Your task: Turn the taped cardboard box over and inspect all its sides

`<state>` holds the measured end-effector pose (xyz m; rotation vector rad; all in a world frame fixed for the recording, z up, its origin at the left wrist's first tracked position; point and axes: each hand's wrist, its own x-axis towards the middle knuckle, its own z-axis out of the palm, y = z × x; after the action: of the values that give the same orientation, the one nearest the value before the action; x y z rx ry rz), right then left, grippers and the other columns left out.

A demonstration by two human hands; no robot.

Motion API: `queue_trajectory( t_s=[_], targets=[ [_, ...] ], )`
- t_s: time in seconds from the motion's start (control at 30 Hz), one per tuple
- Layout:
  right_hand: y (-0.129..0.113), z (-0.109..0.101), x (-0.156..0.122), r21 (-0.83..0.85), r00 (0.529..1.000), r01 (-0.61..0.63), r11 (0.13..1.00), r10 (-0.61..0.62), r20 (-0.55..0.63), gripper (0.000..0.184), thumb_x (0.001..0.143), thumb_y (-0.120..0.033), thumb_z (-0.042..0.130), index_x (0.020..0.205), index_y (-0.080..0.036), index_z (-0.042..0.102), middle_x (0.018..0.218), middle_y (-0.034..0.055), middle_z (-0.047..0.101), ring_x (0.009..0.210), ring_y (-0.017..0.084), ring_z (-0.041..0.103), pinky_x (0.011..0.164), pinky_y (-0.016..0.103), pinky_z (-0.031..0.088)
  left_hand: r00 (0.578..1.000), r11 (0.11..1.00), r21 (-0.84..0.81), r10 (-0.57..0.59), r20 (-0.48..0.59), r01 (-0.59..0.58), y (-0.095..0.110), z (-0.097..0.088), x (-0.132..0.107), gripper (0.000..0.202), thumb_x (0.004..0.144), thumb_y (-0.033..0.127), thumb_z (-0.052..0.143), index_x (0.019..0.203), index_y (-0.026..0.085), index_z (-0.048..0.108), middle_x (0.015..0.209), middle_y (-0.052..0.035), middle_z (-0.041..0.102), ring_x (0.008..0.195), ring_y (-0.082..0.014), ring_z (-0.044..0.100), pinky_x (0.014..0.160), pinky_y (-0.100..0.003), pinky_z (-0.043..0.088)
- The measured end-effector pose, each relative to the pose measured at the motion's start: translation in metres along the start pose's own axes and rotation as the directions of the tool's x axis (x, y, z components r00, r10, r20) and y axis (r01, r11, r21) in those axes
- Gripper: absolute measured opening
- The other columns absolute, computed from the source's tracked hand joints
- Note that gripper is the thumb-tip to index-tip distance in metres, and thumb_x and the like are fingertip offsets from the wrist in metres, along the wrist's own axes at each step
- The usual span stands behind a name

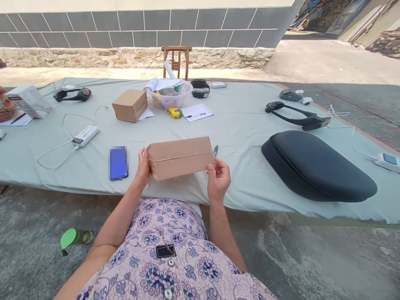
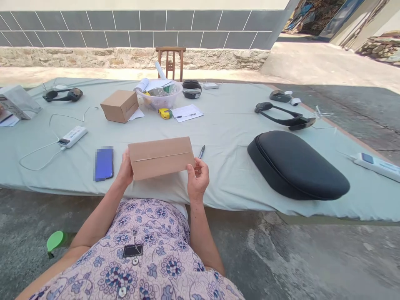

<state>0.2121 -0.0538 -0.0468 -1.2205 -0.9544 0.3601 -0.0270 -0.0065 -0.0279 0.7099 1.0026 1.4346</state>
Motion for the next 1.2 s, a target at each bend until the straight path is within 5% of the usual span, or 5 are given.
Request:
queue_trajectory(
  t_s=[0.27, 0.47, 0.77, 0.9, 1.2],
  targets=[
    [-0.002, 0.005, -0.004, -0.002, 0.997, -0.016, 1.0, 0.016, 0.072, 0.041, 0.085, -0.053, 0.065, 0.107, -0.018, 0.064, 0.089, 0.0026, 0.064, 0.072, 0.013, 0.058, 0.071, 0.029, 0.053, 0.995, 0.992, 0.078, 0.094, 0.028, -0.096, 0.012, 0.008, -0.008, 0.046, 0.087, 0.064, 0.06, 0.118, 0.03, 0.067, 0.115, -0.0004, 0.071, 0.12, -0.0226, 0.06, 0.1, -0.032, 0.051],
    [-0.009, 0.005, -0.008, 0.002, 0.995, 0.029, 1.0, -0.029, 0.099, 0.04, 0.086, -0.053, 0.065, 0.106, -0.019, 0.063, 0.088, 0.0028, 0.064, 0.074, 0.014, 0.06, 0.07, 0.029, 0.053, 0.996, 0.993, 0.084, 0.079, 0.041, -0.082, 0.02, 0.006, -0.01, 0.04, 0.085, 0.06, 0.065, 0.104, 0.025, 0.069, 0.11, -0.0035, 0.073, 0.113, -0.0259, 0.064, 0.092, -0.035, 0.055],
    [-0.028, 0.0, -0.007, -0.057, 0.992, 0.103, 0.993, -0.098, 0.083, 0.041, 0.082, -0.057, 0.069, 0.099, -0.019, 0.065, 0.071, -0.0037, 0.051, 0.063, 0.012, 0.049, 0.062, 0.026, 0.047, 0.985, 0.985, -0.007, 0.174, -0.003, -0.174, 0.027, 0.007, -0.017, 0.068, 0.085, 0.071, 0.057, 0.14, 0.031, 0.054, 0.145, -0.0063, 0.059, 0.141, -0.0285, 0.048, 0.114, -0.038, 0.042],
    [-0.025, 0.004, -0.005, -0.048, 0.991, 0.091, 0.995, -0.086, 0.102, 0.041, 0.084, -0.058, 0.065, 0.099, -0.02, 0.065, 0.069, -0.0044, 0.05, 0.063, 0.012, 0.049, 0.061, 0.025, 0.045, 0.968, 0.968, 0.104, 0.217, 0.123, -0.23, 0.031, 0.005, -0.021, 0.061, 0.085, 0.059, 0.068, 0.139, 0.033, 0.057, 0.156, -0.0016, 0.047, 0.148, -0.0282, 0.038, 0.121, -0.038, 0.033],
    [-0.016, 0.016, -0.006, 0.034, 0.993, 0.114, 0.993, -0.116, 0.038, 0.046, 0.084, -0.063, 0.063, 0.097, -0.02, 0.063, 0.068, -0.0059, 0.045, 0.06, 0.011, 0.046, 0.061, 0.025, 0.044, 0.98, 0.983, 0.099, 0.138, 0.145, -0.153, 0.031, 0.003, -0.008, 0.057, 0.087, 0.048, 0.068, 0.141, 0.033, 0.056, 0.152, -0.0001, 0.052, 0.143, -0.0294, 0.045, 0.119, -0.042, 0.036]
  ],
)
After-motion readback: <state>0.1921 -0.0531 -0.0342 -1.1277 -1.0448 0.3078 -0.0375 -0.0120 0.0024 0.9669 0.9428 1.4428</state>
